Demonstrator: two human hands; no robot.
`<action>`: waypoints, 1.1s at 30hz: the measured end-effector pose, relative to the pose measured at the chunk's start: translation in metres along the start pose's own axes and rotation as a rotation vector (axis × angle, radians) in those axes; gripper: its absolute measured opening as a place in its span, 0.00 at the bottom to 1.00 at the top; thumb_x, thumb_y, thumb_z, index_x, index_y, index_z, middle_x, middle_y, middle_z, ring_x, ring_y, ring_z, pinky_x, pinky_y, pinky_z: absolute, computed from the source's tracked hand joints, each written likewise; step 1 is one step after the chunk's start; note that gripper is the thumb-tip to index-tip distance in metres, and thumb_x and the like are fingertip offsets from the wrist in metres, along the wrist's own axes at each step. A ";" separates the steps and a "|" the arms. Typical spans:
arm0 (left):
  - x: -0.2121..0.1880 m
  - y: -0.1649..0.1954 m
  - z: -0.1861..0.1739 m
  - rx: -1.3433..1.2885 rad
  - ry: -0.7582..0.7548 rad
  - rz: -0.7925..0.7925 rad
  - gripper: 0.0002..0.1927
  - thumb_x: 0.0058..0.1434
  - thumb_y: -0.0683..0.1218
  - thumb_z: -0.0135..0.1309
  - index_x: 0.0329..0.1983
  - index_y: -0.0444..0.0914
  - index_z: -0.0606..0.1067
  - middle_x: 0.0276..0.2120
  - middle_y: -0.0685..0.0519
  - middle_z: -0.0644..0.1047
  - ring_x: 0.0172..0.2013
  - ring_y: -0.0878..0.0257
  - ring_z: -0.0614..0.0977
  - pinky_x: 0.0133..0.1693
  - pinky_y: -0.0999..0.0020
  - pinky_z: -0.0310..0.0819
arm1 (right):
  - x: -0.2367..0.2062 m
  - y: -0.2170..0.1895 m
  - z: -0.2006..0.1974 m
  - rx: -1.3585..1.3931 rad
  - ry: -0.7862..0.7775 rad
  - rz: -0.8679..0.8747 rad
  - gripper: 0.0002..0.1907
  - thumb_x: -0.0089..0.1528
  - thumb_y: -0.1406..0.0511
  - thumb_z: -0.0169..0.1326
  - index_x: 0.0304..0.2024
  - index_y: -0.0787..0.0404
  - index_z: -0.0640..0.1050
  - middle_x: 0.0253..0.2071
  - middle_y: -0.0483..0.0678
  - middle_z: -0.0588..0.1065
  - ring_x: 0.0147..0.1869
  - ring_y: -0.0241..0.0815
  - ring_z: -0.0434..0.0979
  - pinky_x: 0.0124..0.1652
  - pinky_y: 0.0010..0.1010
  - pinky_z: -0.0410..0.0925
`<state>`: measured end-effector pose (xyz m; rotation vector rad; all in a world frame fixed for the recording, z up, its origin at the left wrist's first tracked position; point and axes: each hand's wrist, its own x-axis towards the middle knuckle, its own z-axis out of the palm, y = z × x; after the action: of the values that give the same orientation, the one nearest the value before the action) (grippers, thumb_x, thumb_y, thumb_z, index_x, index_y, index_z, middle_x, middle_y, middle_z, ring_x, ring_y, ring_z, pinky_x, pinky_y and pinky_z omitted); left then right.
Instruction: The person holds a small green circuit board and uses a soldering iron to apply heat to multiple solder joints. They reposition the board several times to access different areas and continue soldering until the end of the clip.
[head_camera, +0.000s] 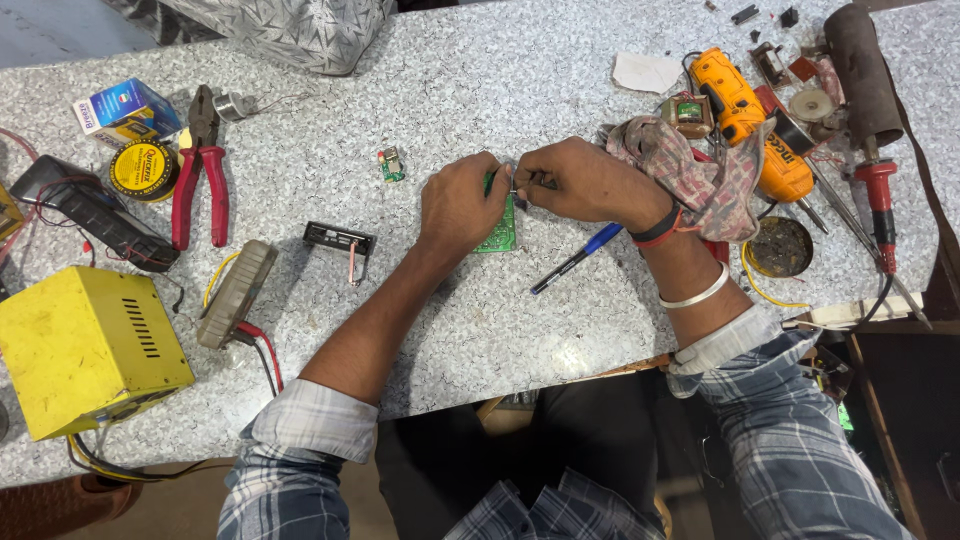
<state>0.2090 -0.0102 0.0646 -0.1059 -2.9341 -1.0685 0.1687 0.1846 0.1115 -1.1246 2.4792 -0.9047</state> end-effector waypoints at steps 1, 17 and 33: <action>0.000 0.000 0.000 0.000 0.007 0.003 0.18 0.69 0.55 0.49 0.37 0.37 0.79 0.30 0.45 0.81 0.31 0.51 0.84 0.38 0.49 0.75 | 0.001 0.000 0.000 0.001 0.000 -0.005 0.09 0.62 0.64 0.57 0.41 0.64 0.80 0.29 0.56 0.78 0.27 0.48 0.76 0.32 0.38 0.68; -0.001 -0.009 0.002 -0.036 0.091 0.076 0.16 0.67 0.54 0.52 0.36 0.37 0.79 0.31 0.42 0.81 0.33 0.46 0.83 0.37 0.46 0.74 | 0.004 -0.003 0.002 -0.010 0.037 0.007 0.08 0.62 0.65 0.58 0.40 0.64 0.80 0.29 0.57 0.78 0.28 0.50 0.77 0.32 0.39 0.69; 0.005 -0.024 0.002 -0.022 0.032 0.049 0.17 0.69 0.54 0.50 0.34 0.37 0.79 0.27 0.46 0.80 0.28 0.54 0.82 0.34 0.49 0.73 | 0.013 0.006 0.011 0.053 0.055 -0.048 0.09 0.61 0.67 0.58 0.42 0.63 0.81 0.33 0.54 0.81 0.33 0.46 0.83 0.35 0.35 0.73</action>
<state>0.2023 -0.0270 0.0475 -0.1585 -2.8764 -1.0849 0.1621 0.1727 0.0992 -1.1606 2.4659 -1.0227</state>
